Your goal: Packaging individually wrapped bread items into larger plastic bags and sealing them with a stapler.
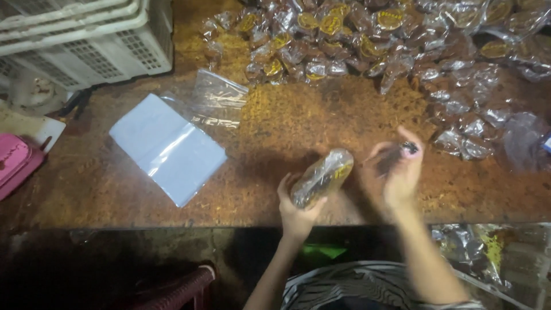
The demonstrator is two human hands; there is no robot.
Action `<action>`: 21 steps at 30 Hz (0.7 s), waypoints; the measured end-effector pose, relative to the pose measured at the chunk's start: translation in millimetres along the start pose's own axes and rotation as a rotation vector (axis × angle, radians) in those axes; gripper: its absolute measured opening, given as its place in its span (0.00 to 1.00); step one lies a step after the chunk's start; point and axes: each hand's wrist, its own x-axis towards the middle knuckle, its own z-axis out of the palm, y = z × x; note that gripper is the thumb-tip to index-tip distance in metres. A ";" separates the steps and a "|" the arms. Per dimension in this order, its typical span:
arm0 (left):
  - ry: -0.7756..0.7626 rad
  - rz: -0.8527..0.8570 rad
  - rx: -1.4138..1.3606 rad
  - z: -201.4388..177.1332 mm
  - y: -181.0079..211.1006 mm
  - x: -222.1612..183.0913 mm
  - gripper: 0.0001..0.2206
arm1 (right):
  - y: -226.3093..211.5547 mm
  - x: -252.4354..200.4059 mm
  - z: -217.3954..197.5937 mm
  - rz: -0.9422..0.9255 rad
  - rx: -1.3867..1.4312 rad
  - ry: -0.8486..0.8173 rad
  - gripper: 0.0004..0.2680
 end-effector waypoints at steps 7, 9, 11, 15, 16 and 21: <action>0.201 -0.229 -0.199 3.5 4.1 38.8 0.28 | 85.5 -12.9 -153.1 0.146 -1.654 -0.696 0.25; 0.154 -0.190 -0.329 -0.4 11.5 46.0 0.19 | 90.0 -7.2 -171.4 0.298 -1.701 -0.756 0.26; 0.105 -0.309 -0.314 0.3 41.4 43.8 0.22 | 76.3 -5.3 -162.7 0.337 -1.502 -0.612 0.23; 0.011 -0.602 -0.479 24.6 75.9 44.8 0.21 | -36.5 17.4 -64.7 0.825 -0.062 -0.469 0.31; 0.010 -0.606 -0.477 32.5 74.9 45.3 0.21 | -13.5 -3.9 -64.2 0.829 -0.062 -0.468 0.31; -0.091 -0.713 -0.303 43.5 67.6 51.4 0.41 | 23.5 -35.0 -37.8 1.201 0.298 -0.108 0.34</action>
